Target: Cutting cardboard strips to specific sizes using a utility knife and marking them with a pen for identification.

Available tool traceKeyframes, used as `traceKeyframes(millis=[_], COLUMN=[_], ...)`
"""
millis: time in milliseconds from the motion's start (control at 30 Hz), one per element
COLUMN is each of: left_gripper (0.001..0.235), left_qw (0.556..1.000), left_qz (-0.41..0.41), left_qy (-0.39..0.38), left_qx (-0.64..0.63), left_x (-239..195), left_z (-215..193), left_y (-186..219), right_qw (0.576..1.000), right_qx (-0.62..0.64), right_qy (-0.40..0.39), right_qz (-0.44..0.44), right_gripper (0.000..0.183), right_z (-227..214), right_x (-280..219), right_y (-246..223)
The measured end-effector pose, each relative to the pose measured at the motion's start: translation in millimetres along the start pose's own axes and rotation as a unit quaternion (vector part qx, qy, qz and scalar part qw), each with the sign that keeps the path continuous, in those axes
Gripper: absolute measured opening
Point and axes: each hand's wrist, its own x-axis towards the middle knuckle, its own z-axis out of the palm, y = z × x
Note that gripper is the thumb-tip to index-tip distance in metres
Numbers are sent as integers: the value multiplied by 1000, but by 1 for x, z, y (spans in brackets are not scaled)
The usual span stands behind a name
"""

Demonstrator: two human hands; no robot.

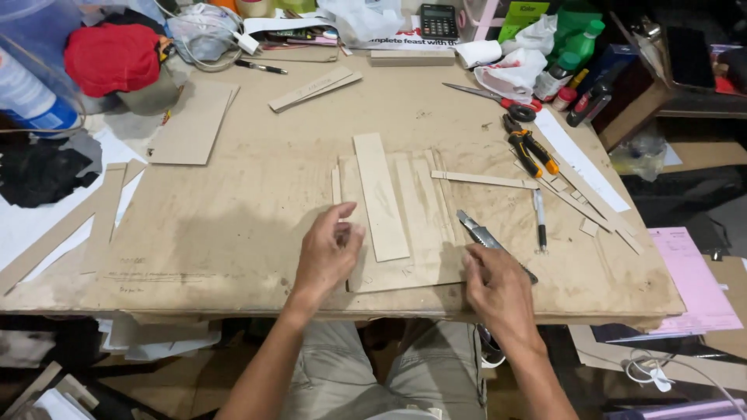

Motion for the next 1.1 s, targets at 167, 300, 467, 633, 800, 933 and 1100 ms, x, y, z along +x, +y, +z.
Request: traceKeyframes(millis=[167,300,467,633,800,933,1100], left_gripper=[59,62,59,69,50,42,23], left_qw=[996,997,980,909,785,742,787], left_qz=[-85,-70,192,288,404,413,363], left_qy=[3,-4,6,-108,-2,75,127], left_qx=[5,-44,56,281,469,522,483], left_x=[-22,-36,-33,9,15,4,14], left_z=[-12,-7,13,31,48,38,31], left_y=[6,-9,-23,-26,-49,-41,-73], right_qw=[978,970,978,982,963,964,975], right_qx=[19,56,50,49,93,98,76], right_qy=[-68,-68,-57,-108,-128,-120,-103], right_qz=[197,227,194,144,217,214,181], right_gripper=[35,41,46,44,43,40,36], right_z=[2,-4,-5,10,-3,-1,14], right_x=[4,10,12,13,19,18,16], right_y=[-1,-17,-33,-44,-44,-38,-36])
